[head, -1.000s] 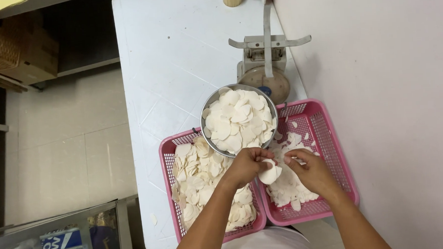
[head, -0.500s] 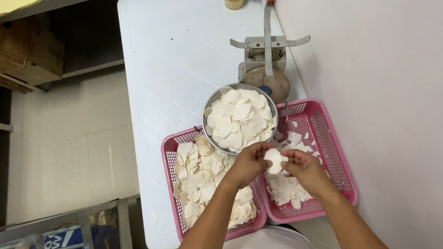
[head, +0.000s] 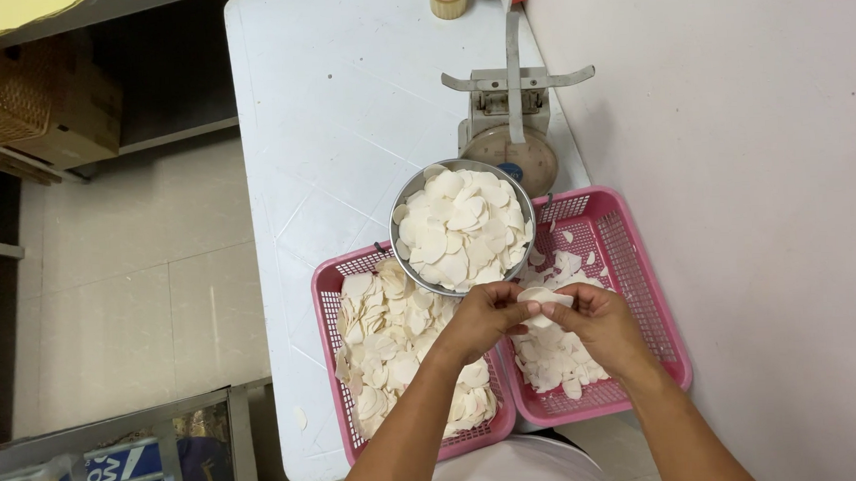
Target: Sorting and weighing white vegetable slices from baskets into a bowl on a scale.
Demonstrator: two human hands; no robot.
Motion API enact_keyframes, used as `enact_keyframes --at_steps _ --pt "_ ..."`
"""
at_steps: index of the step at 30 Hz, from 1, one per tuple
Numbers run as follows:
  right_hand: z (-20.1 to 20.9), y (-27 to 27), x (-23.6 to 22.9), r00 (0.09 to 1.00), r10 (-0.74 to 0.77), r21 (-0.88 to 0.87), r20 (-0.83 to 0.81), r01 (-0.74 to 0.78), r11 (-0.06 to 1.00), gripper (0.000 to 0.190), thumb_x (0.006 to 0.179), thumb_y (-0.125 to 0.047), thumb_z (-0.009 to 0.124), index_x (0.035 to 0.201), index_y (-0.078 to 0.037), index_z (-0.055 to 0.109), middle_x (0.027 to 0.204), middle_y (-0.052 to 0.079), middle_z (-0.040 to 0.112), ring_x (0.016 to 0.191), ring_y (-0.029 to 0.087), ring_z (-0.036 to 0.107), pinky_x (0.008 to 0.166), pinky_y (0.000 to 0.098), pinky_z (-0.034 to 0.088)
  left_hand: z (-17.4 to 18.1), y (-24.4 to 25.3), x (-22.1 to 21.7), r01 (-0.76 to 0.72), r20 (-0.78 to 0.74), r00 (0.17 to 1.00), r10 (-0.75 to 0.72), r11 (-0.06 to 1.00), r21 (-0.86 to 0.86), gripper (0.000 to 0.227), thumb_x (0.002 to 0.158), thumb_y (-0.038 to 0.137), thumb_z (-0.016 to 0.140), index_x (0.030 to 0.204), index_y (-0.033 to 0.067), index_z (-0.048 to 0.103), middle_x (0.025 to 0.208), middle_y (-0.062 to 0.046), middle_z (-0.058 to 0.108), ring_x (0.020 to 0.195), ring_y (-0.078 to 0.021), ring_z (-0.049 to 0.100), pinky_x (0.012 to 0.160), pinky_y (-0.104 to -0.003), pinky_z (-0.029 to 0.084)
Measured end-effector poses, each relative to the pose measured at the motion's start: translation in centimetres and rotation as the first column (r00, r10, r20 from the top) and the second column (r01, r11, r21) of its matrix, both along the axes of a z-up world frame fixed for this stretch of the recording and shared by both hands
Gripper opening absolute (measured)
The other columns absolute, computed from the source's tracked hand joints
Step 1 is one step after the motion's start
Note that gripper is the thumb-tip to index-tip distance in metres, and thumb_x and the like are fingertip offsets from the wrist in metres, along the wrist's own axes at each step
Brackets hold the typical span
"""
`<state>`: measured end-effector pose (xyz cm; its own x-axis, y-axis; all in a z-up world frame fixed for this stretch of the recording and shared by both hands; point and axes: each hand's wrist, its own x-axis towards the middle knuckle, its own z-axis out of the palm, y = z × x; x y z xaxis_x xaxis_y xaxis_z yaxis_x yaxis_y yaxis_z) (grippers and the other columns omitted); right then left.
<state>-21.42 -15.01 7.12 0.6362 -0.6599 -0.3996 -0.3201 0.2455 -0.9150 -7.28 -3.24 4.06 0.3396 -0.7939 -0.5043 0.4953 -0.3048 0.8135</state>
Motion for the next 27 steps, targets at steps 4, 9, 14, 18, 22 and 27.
enact_keyframes --at_steps 4,9,14,18,22,27 --pt "0.9 -0.1 0.6 1.0 -0.011 -0.015 0.011 0.012 1.0 0.024 0.078 -0.003 0.086 0.098 0.004 0.074 0.072 0.006 0.063 0.065 0.011 0.06 0.061 0.0244 0.051 1.2 0.1 0.4 -0.031 0.07 0.997 0.034 0.999 -0.043 0.02 0.084 0.013 0.082 0.099 0.0021 0.074 0.074 0.0 0.057 0.073 -0.0078 0.057 0.061 -0.02 0.056" --pt "0.9 -0.4 1.9 0.999 0.008 0.036 0.043 -0.01 0.999 0.021 0.081 -0.001 0.083 0.097 0.003 0.07 0.085 0.01 0.07 0.071 0.014 0.066 0.067 0.0272 0.056 1.1 0.0 1.3 -0.114 0.085 0.989 0.12 0.99 -0.079 0.024 0.082 0.011 0.084 0.102 0.0029 0.073 0.07 0.0 0.058 0.068 -0.0074 0.058 0.06 -0.019 0.053" --pt "-0.2 -1.4 4.5 0.991 -0.001 0.07 0.132 -0.008 0.998 0.027 0.083 0.003 0.078 0.105 -0.001 0.064 0.088 0.008 0.071 0.073 0.013 0.069 0.068 0.0259 0.058 -0.3 0.6 3.6 -0.151 0.14 0.977 0.16 0.986 -0.071 0.016 0.086 0.009 0.08 0.099 0.0033 0.073 0.067 0.0 0.061 0.063 -0.0065 0.056 0.057 -0.019 0.048" --pt "0.3 -1.8 7.7 0.994 -0.019 -0.024 0.107 0.021 0.999 0.032 0.077 0.0 0.084 0.104 -0.003 0.067 0.088 0.005 0.072 0.073 0.008 0.067 0.067 0.02 0.055 0.7 1.3 5.3 -0.293 0.126 0.944 0.305 0.951 -0.102 0.018 0.087 0.004 0.075 0.105 0.0002 0.072 0.071 -0.001 0.066 0.067 -0.0073 0.062 0.067 -0.019 0.05" --pt "0.3 -2.9 11.2 0.991 0.104 -0.267 -0.081 -0.122 0.956 0.071 0.071 -0.032 0.094 0.131 -0.008 0.065 0.124 0.013 0.069 0.113 0.022 0.067 0.096 0.0343 0.054 -1.8 2.0 7.6 -0.42 0.144 0.893 0.426 0.904 -0.075 0.021 0.085 0.004 0.077 0.105 -0.0018 0.072 0.071 -0.002 0.069 0.066 -0.0085 0.065 0.066 -0.02 0.053" --pt "-0.4 -2.0 11.6 0.968 0.165 -0.362 -0.188 -0.224 0.905 0.042 0.092 -0.037 0.076 0.126 -0.015 0.071 0.111 0.007 0.071 0.101 0.018 0.067 0.083 0.0296 0.058 -2.7 2.5 8.3 -0.472 0.183 0.863 0.47 0.881 -0.033 0.02 0.083 0.005 0.081 0.1 -0.0009 0.072 0.069 -0.003 0.068 0.066 -0.0076 0.062 0.063 -0.018 0.049"
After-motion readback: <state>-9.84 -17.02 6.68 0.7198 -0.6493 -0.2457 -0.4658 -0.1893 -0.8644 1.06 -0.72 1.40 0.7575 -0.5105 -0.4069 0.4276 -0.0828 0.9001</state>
